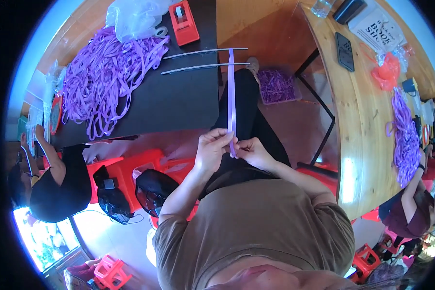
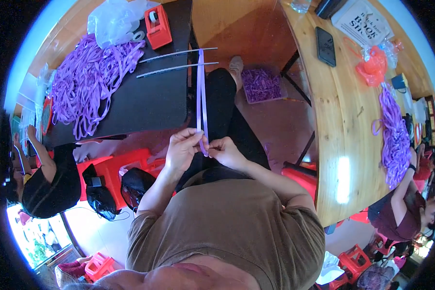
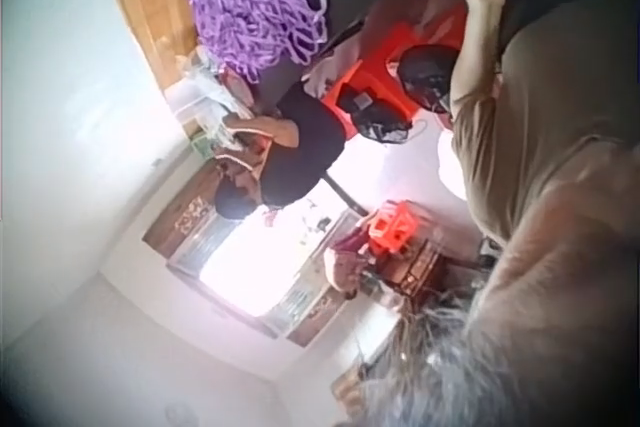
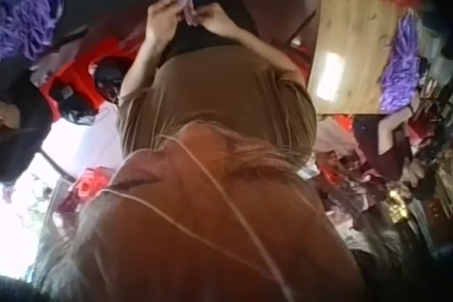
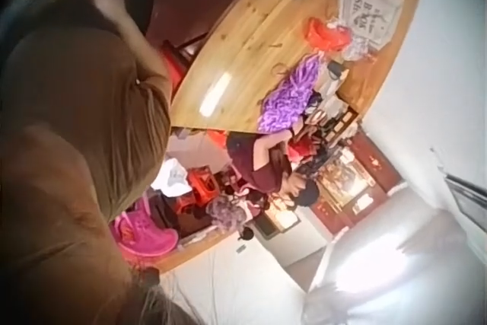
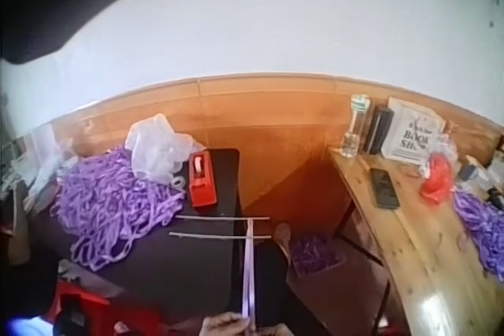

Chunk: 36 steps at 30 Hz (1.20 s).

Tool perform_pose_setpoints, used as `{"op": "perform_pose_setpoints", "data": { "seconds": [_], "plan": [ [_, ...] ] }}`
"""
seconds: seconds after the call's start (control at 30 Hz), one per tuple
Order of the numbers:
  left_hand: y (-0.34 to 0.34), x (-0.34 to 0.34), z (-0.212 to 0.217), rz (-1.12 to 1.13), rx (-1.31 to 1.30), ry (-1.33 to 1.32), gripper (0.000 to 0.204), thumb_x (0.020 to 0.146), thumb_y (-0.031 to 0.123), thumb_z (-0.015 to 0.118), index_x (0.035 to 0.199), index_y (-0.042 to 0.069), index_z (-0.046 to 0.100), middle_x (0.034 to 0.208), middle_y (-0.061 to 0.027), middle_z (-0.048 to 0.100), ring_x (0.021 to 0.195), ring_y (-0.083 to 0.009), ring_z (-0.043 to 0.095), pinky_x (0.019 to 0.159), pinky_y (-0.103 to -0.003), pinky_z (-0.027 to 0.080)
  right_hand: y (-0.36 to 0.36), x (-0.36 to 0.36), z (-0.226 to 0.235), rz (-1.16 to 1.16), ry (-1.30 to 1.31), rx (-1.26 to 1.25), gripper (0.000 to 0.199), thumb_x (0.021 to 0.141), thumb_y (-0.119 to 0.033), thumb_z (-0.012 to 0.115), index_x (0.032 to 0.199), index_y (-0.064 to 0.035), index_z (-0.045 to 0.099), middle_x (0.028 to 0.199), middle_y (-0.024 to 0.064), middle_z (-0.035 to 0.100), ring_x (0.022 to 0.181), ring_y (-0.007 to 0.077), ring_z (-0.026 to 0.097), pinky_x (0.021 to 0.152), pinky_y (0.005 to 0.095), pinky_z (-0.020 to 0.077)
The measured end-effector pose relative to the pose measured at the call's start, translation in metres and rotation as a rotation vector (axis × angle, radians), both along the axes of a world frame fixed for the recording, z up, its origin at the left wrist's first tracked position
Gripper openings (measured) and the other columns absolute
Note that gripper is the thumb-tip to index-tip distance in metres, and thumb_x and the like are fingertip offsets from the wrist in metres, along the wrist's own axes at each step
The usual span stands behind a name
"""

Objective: Creating decorative items by wrapping and tying purple ribbons onto metal wires.

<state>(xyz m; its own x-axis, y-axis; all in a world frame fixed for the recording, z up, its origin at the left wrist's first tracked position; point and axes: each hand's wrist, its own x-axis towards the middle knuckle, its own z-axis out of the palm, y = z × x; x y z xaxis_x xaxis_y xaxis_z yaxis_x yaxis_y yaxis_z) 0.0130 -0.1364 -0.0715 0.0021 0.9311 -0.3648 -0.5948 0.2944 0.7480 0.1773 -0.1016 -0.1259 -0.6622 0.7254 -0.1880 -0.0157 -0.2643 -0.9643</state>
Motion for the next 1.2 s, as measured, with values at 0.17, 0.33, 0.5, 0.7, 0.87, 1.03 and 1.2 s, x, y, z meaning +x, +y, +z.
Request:
{"op": "perform_pose_setpoints", "data": {
  "seconds": [0.17, 0.33, 0.5, 0.7, 0.87, 1.03, 1.2],
  "plan": [
    [-0.003, 0.003, -0.007, 0.02, 0.021, 0.027, 0.009, 0.088, 0.007, 0.059, 0.093, -0.001, 0.063, 0.081, -0.0103, 0.065, 0.071, -0.0179, 0.064, 0.064, -0.031, 0.053, 0.0, 0.003, 0.004, 0.062, -0.039, -0.114, 0.011, 0.077, -0.002, 0.06, 0.078, 0.0037, 0.069, 0.068, 0.005, 0.063, 0.061, 0.0074, 0.054, 0.057, 0.0219, 0.0418],
    [0.001, 0.003, -0.012, 0.013, 0.145, 0.447, 0.013, 0.086, 0.008, 0.063, 0.095, -0.001, 0.064, 0.078, -0.0046, 0.064, 0.068, -0.0091, 0.06, 0.061, -0.023, 0.048, -0.004, 0.004, 0.017, 0.067, 0.029, -0.263, 0.009, 0.075, -0.002, 0.063, 0.078, 0.0047, 0.069, 0.072, 0.0086, 0.066, 0.064, 0.0115, 0.059, 0.063, 0.0228, 0.0469],
    [0.019, -0.001, -0.008, 0.063, 0.146, 0.564, 0.018, 0.081, 0.007, 0.069, 0.096, -0.002, 0.065, 0.076, -0.0018, 0.061, 0.067, -0.0047, 0.054, 0.059, -0.019, 0.045, -0.003, 0.002, 0.018, 0.143, 0.028, -0.207, 0.01, 0.08, -0.004, 0.066, 0.086, 0.0022, 0.069, 0.078, 0.0068, 0.067, 0.071, 0.011, 0.06, 0.068, 0.0239, 0.0482],
    [0.032, -0.004, -0.017, 0.035, 0.081, 0.432, 0.017, 0.081, 0.015, 0.07, 0.095, 0.005, 0.067, 0.08, -0.0003, 0.064, 0.069, -0.0064, 0.057, 0.056, -0.02, 0.039, 0.0, 0.001, 0.025, 0.187, 0.031, -0.05, 0.011, 0.082, -0.005, 0.063, 0.09, 0.0004, 0.068, 0.083, 0.0065, 0.068, 0.079, 0.0117, 0.062, 0.076, 0.0261, 0.0491],
    [0.035, -0.005, -0.024, 0.054, 0.041, 0.348, 0.01, 0.08, 0.014, 0.071, 0.081, 0.005, 0.068, 0.071, -0.0014, 0.064, 0.064, -0.0076, 0.056, 0.056, -0.02, 0.039, 0.006, 0.004, 0.03, 0.24, -0.035, 0.074, 0.012, 0.084, -0.005, 0.06, 0.092, -0.0003, 0.067, 0.086, 0.0074, 0.069, 0.082, 0.0126, 0.063, 0.078, 0.0268, 0.049],
    [0.036, -0.006, -0.03, 0.075, 0.078, 0.338, 0.009, 0.08, 0.011, 0.071, 0.076, 0.004, 0.066, 0.067, -0.0012, 0.061, 0.059, -0.0067, 0.053, 0.054, -0.02, 0.039, 0.031, 0.018, 0.032, 0.272, -0.13, 0.342, 0.012, 0.084, -0.007, 0.062, 0.091, 0.0005, 0.066, 0.082, 0.01, 0.067, 0.072, 0.0127, 0.063, 0.068, 0.0257, 0.0482],
    [0.036, -0.006, -0.028, 0.087, 0.09, 0.368, 0.009, 0.08, 0.008, 0.07, 0.075, 0.002, 0.065, 0.065, -0.0011, 0.059, 0.058, -0.0063, 0.052, 0.053, -0.021, 0.039, 0.102, 0.008, 0.051, -0.427, -0.145, 0.709, 0.01, 0.082, -0.002, 0.062, 0.092, -0.0006, 0.063, 0.077, 0.0058, 0.061, 0.069, 0.0101, 0.058, 0.061, 0.0239, 0.045]
  ]
}}
